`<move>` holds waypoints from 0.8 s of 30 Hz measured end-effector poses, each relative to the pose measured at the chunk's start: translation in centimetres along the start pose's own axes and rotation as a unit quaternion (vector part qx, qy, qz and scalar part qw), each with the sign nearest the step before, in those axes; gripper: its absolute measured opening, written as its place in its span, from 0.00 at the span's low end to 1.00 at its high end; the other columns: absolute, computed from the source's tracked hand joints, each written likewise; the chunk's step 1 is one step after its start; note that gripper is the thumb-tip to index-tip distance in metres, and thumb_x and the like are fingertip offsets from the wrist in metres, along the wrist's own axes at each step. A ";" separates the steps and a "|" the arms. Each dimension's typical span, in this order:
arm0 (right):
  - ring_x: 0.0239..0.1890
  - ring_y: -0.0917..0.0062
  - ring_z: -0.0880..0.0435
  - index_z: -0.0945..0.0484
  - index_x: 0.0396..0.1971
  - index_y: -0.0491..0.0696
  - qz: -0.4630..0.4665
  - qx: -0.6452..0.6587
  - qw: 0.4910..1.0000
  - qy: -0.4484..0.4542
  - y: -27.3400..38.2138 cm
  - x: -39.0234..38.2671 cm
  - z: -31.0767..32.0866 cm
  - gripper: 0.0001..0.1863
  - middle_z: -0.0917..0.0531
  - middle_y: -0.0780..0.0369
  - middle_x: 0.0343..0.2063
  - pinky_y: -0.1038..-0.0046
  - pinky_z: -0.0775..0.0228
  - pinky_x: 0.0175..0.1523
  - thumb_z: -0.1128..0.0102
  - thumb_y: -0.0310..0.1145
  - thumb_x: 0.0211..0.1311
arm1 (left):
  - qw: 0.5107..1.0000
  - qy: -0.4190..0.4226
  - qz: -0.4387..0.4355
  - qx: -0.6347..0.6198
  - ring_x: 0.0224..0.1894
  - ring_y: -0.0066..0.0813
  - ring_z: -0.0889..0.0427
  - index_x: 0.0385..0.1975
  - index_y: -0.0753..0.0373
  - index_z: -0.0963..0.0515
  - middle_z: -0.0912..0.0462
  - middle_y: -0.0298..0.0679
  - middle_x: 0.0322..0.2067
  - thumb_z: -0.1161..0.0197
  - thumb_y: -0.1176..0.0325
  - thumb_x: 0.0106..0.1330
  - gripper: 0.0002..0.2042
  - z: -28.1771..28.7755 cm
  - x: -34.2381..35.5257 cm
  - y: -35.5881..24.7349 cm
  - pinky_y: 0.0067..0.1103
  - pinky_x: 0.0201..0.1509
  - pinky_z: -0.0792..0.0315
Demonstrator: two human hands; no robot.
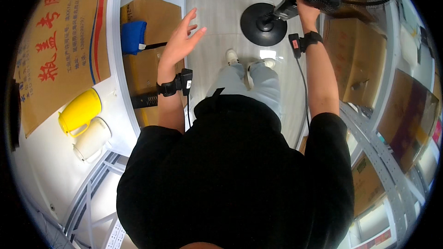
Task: The person disassembles a standing fan by removing the front grille and then the rear grille. They then detach the motor housing from the stand and sit on the floor to work on the internal wiring and components using a screwdriver.
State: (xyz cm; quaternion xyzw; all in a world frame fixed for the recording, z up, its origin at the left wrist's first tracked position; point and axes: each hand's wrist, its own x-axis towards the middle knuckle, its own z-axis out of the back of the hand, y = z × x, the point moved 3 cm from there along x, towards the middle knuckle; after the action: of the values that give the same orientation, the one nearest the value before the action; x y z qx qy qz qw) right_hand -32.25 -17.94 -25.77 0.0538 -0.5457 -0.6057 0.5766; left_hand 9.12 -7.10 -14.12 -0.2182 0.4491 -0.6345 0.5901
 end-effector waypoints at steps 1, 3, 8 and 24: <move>0.52 0.61 0.17 0.18 0.50 0.45 -0.008 -0.014 1.000 0.007 -0.3 -0.1 0.1 0.30 0.14 0.58 0.47 0.61 0.28 0.60 0.22 0.50 0.52 | 1.000 0.002 -0.001 0.007 0.64 0.51 0.24 0.74 0.60 0.43 0.32 0.54 0.68 0.35 0.57 0.70 0.36 0.0 0.2 -0.1 0.38 0.64 0.28; 0.53 0.61 0.17 0.17 0.50 0.45 -0.024 -0.040 0.999 0.021 -0.9 -0.3 0.4 0.30 0.14 0.58 0.48 0.61 0.28 0.60 0.23 0.51 0.53 | 1.000 0.015 -0.011 0.009 0.64 0.51 0.24 0.74 0.60 0.43 0.32 0.54 0.68 0.35 0.57 0.70 0.36 -0.1 0.8 -0.7 0.38 0.65 0.29; 0.54 0.65 0.18 0.19 0.51 0.42 -0.040 0.059 0.997 0.015 1.5 -0.6 0.3 0.34 0.15 0.58 0.50 0.65 0.28 0.59 0.23 0.52 0.53 | 0.998 0.059 -0.026 0.012 0.63 0.49 0.24 0.74 0.60 0.41 0.31 0.53 0.67 0.35 0.57 0.70 0.35 -0.9 2.1 -1.4 0.37 0.63 0.28; 0.54 0.64 0.17 0.17 0.51 0.47 -0.083 -0.038 0.996 0.023 -0.1 -0.8 0.8 0.29 0.14 0.60 0.49 0.64 0.27 0.58 0.25 0.52 0.55 | 0.996 0.071 -0.017 0.047 0.63 0.47 0.24 0.73 0.59 0.40 0.31 0.50 0.68 0.36 0.55 0.70 0.35 -0.3 2.3 -2.4 0.36 0.63 0.28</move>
State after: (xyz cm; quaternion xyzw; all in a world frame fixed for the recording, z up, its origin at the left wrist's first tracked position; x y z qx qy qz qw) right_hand -32.62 -16.82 -25.98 0.0911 -0.5022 -0.6703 0.5386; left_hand 7.00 -9.43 -12.85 -0.1519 0.4556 -0.6792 0.5551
